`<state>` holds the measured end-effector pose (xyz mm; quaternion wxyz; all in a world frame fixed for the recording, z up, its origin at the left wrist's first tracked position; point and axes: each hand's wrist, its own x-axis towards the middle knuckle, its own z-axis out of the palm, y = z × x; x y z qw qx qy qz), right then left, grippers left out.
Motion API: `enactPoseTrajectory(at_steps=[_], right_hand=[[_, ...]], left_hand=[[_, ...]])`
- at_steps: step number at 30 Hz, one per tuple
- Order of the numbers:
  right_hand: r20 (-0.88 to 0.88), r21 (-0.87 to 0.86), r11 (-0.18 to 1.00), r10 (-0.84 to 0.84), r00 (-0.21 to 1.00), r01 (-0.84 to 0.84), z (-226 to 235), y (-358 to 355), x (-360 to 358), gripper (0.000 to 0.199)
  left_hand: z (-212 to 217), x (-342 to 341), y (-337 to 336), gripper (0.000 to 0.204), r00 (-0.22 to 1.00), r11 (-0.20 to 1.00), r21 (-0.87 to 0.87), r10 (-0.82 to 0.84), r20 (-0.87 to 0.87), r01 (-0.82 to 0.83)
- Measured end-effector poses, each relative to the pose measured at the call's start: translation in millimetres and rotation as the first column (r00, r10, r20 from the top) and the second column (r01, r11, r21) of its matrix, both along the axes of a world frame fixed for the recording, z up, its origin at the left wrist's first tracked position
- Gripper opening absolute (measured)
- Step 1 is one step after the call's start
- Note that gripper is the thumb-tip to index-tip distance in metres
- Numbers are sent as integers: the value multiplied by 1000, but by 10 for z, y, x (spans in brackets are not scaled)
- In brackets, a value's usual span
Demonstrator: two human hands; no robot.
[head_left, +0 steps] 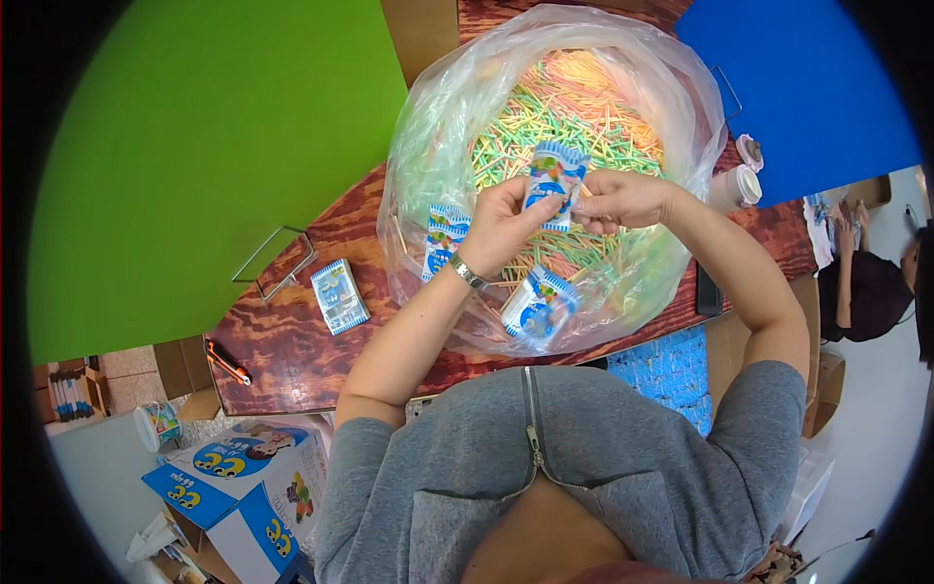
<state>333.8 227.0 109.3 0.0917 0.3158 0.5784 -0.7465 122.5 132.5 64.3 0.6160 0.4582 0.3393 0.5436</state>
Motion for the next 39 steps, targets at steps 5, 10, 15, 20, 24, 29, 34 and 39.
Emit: enactPoseTrajectory(at_steps=[5,10,15,20,24,29,34,39], right_hand=[[90,404,915,-50,995,9,480,-159,-130,31],[206,778,592,78,975,-212,1061,-290,-342,28],[321,900,261,144,936,-349,1158,-331,-544,30],[397,869,245,172,902,-429,1167,-310,-616,30],[448,820,307,182,875,-483,1241,-305,-684,28],[451,814,283,245,858,-508,1257,-297,-766,29],[536,781,207,266,802,-590,1255,-299,-836,35],[707,587,317,247,662,-745,1375,-264,-1041,35]], left_hand=[[-194,-211,-135,14,973,978,45,208,-102,-205],[-281,-292,-215,21,711,846,361,528,-465,-392],[-158,-282,-240,26,566,735,545,669,-483,-404],[-129,-309,-257,26,529,703,563,705,-472,-435],[-82,-347,-275,25,491,659,627,743,-456,-416],[-90,-383,-275,25,463,590,728,784,-414,-349],[-98,-379,-283,25,470,594,728,779,-415,-342],[-125,-401,-276,23,462,546,794,795,-392,-267]])
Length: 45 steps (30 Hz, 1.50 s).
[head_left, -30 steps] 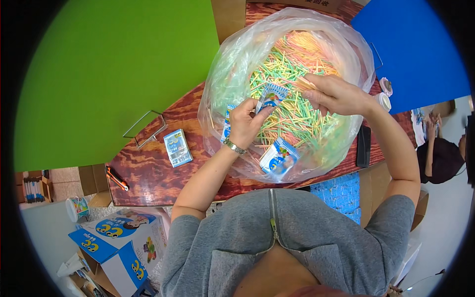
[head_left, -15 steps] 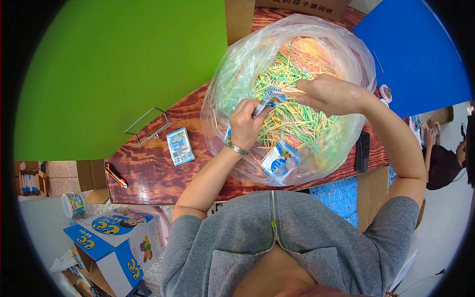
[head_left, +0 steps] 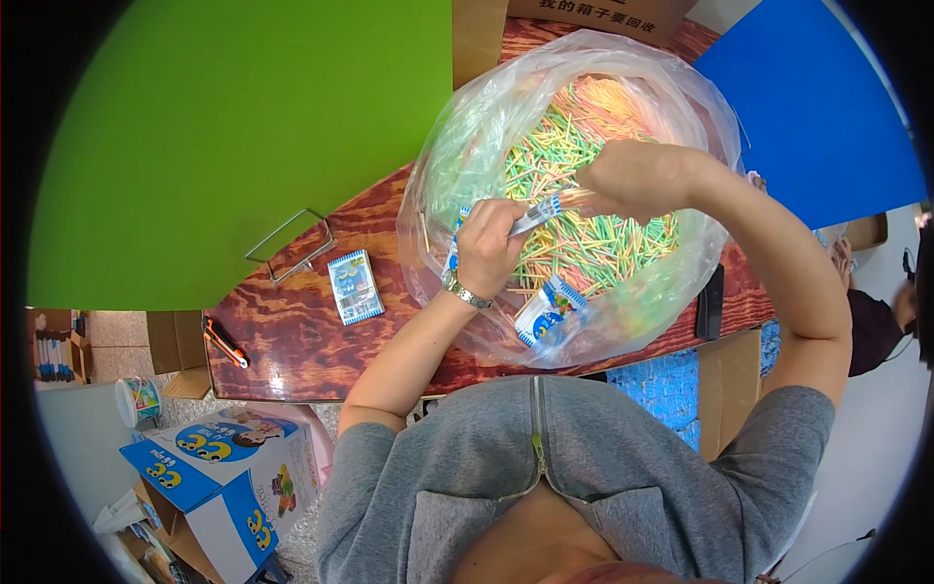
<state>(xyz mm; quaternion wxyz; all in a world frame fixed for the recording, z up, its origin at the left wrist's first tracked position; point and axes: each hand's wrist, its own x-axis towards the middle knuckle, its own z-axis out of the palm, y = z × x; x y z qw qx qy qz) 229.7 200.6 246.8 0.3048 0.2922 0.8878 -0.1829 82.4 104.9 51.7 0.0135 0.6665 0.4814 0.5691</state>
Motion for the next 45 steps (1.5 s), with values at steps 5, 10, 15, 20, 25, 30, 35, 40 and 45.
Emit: enactPoseTrajectory(at_steps=[5,10,15,20,25,30,35,40,45], right_hand=[[-66,203,925,340,938,-321,36,-95,-151,42],[-382,489,864,333,862,-118,-138,-193,-66,48],[-571,363,932,225,789,-2,-753,-281,-6,46],[-765,2,986,-107,635,169,-1268,-527,285,31],[-463,184,971,-50,885,151,-1773,-796,701,29],[-352,227,943,-152,924,241,-2062,-998,804,34],[-411,330,920,-60,910,210,-2110,-988,910,18],[-468,495,863,162,869,106,-1735,-870,891,12],[-754,382,884,130,643,269,-1420,-751,802,12]], left_hand=[[93,30,-50,22,994,993,-94,-67,87,75],[-99,-46,-124,21,841,809,-449,-99,532,378],[-95,-104,-202,26,678,759,-309,-228,698,573],[-351,-660,-448,22,929,747,-552,-306,208,370],[-645,-785,-679,23,939,625,-711,-121,321,323],[-699,-644,-674,36,978,767,-621,36,-207,-160],[-441,-451,-618,40,942,923,-298,150,-301,-242],[-177,-78,-605,38,960,951,-300,-145,-241,68],[-247,131,-478,25,908,714,-583,-405,107,387]])
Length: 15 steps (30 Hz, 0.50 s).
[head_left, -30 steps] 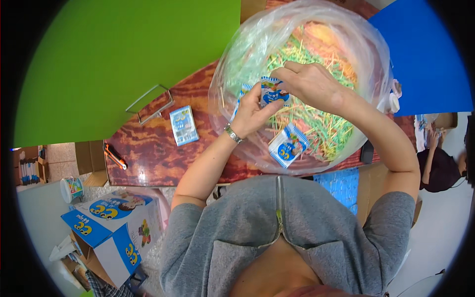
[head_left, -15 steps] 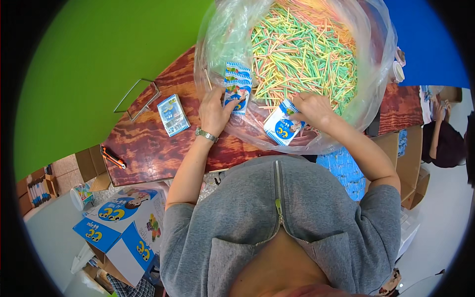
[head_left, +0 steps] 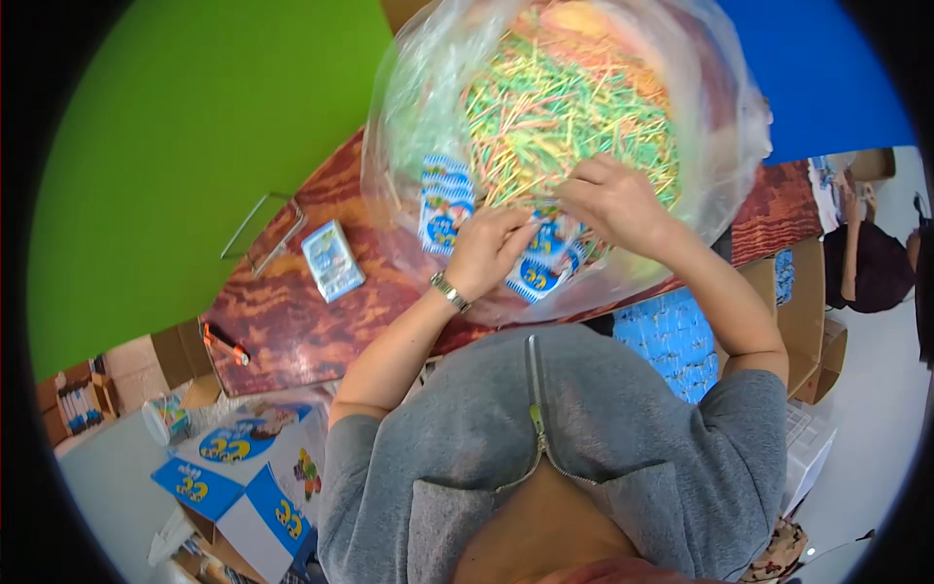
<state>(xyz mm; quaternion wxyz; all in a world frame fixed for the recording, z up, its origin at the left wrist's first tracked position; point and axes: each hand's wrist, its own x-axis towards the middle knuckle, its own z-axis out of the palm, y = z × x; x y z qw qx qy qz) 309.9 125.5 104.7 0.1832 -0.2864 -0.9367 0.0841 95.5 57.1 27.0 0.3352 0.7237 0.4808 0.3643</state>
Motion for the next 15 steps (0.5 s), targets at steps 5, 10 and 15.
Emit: enactPoseTrajectory(at_steps=[5,10,15], right_hand=[[-54,-302,950,-104,993,83,-48,103,27,16],[-160,-324,946,-30,987,-24,60,189,25,16],[-195,-435,877,131,972,-205,151,412,130,19]], left_hand=[[128,130,130,19,858,891,-414,59,510,185],[41,210,297,17,874,917,-360,29,486,170],[103,260,431,25,908,942,-331,98,408,47]])
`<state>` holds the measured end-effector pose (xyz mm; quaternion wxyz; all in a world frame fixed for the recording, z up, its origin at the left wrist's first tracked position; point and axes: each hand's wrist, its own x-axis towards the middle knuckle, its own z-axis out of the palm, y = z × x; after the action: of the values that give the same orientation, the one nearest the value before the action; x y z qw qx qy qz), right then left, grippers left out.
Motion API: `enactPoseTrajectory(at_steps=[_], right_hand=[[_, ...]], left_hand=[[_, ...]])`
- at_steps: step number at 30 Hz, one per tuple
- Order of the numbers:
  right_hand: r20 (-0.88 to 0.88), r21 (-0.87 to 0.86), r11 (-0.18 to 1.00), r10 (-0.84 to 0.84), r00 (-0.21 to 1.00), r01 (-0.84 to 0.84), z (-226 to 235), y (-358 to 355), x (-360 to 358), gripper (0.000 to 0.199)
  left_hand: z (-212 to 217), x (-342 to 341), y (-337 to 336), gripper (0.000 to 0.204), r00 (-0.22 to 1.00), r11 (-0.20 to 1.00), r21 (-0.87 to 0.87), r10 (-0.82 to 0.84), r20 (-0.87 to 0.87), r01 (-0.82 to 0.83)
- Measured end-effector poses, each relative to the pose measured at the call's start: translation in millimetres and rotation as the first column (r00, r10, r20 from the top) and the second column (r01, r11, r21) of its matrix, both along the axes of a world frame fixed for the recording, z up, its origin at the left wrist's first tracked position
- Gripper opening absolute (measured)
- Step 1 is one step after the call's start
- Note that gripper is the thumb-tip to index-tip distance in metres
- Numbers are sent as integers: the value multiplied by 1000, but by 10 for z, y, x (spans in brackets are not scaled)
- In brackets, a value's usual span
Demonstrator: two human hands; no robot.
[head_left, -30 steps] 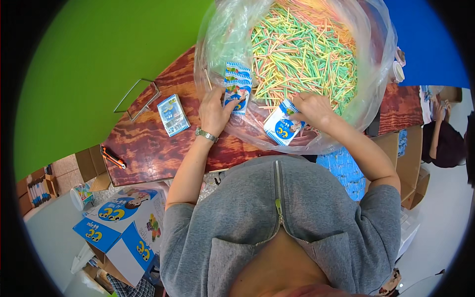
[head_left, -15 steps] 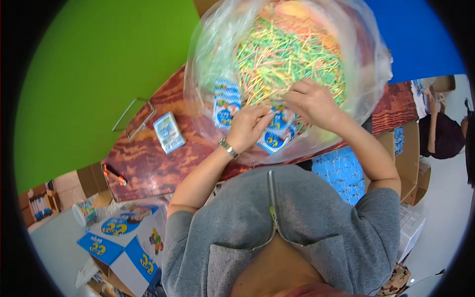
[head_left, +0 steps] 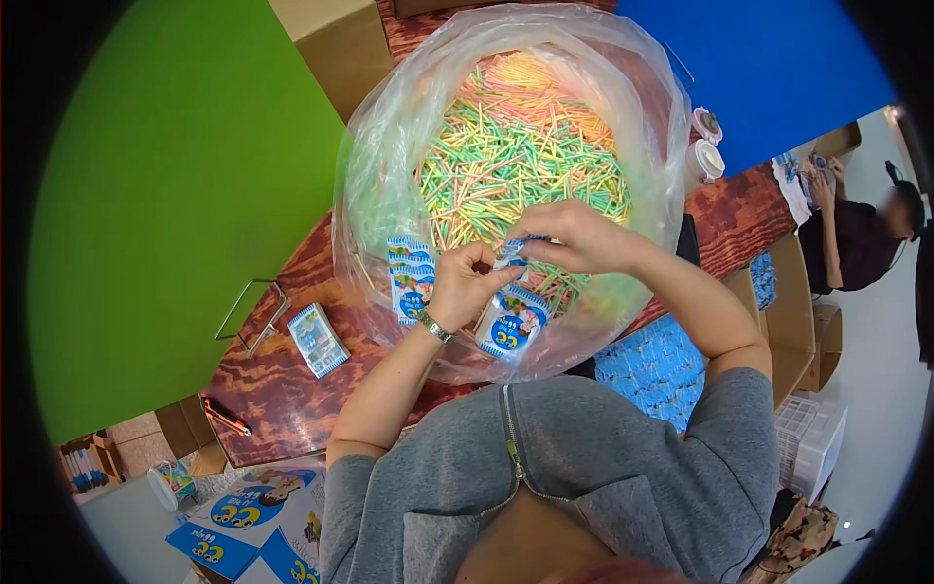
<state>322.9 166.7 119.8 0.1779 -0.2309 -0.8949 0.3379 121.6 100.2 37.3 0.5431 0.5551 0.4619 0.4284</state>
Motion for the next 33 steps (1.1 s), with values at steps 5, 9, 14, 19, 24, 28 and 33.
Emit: enactPoseTrajectory(at_steps=[5,9,14,19,24,28,33], right_hand=[[-42,-88,930,-362,931,358,-221,963,408,24],[223,345,874,-429,875,341,-364,1766,685,25],[543,450,872,-438,717,192,-279,1901,358,36],[724,462,879,-448,525,113,-349,1949,205,41],[602,594,802,-492,629,59,-527,1949,343,33],[522,684,727,-429,737,-61,-625,1965,405,16],[537,727,675,-444,717,-127,-605,1958,408,14]], left_hand=[[-153,-19,54,21,995,999,39,-13,-98,17],[-173,-4,48,20,998,999,31,-43,-49,44],[-135,-93,1,20,998,1000,11,-14,-69,15],[-147,-165,3,21,996,1000,26,-7,-91,10],[-162,-165,-3,22,999,1000,-14,-4,-40,3],[-31,-129,9,22,1000,1000,2,-7,-11,7],[64,-98,27,24,1000,1000,4,1,16,-1]])
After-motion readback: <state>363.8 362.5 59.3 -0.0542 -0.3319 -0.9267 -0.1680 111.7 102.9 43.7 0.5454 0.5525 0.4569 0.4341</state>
